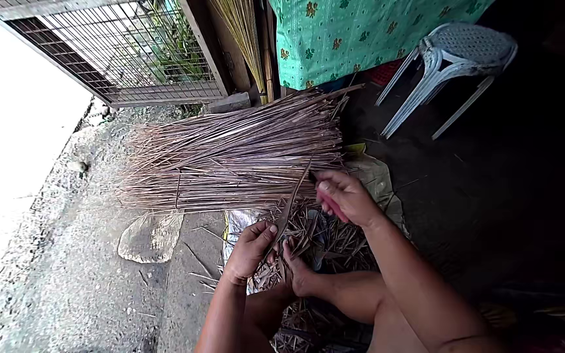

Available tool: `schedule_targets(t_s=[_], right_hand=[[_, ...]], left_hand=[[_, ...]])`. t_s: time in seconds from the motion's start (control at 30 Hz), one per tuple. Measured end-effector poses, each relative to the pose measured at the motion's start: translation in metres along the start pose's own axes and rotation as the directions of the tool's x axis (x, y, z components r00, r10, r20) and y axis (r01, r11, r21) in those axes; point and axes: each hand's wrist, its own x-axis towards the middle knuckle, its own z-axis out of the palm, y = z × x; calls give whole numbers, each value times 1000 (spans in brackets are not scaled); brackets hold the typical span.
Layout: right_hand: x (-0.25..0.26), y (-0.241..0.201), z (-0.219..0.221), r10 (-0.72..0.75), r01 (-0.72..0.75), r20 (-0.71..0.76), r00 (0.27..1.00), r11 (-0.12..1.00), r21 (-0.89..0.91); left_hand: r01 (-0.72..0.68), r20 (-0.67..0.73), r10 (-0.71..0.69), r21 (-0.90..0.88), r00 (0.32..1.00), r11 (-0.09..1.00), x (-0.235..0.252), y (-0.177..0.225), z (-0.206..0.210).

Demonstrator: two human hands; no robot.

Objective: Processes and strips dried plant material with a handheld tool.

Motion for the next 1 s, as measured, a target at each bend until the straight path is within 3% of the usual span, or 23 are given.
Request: schedule_targets(t_s=[0.1, 0.17, 0.53, 0.63, 0.73, 0.8, 0.87, 0.93, 1.0], right_hand=[[-4, 6, 17, 84, -75, 293, 952, 996, -39], [-3, 9, 19, 76, -68, 310, 948, 997, -38], [5, 8, 0, -60, 71, 77, 995, 987, -147], [9, 7, -14, -99, 84, -92, 991, 984, -159], [14, 7, -29, -80, 75, -302, 950, 997, -28], [11, 4, -23, -30, 42, -214, 976, 998, 50], [2, 4, -1, 10, -12, 16, 1000, 997, 79], [-3, 7, 21, 5, -24, 213, 977, 996, 87], [-2, 13, 30, -35, 0, 283, 958, 992, 125]], left_hand=[[-24, 26, 23, 36, 999, 999, -2, -1, -3], [-28, 35, 26, 60, 999, 998, -3, -1, -4], [-47, 43, 42, 131, 998, 990, -1, 2, -1], [-44, 63, 36, 141, 997, 989, -1, 1, -3], [-36, 65, 26, 148, 998, 988, -2, 0, -4], [-27, 51, 20, 127, 998, 991, -1, 0, -2], [-12, 43, 9, 79, 999, 997, 0, 1, 2], [4, 49, -4, 5, 999, 1000, 0, 1, 4], [24, 67, -19, -75, 998, 997, -3, 1, 2]])
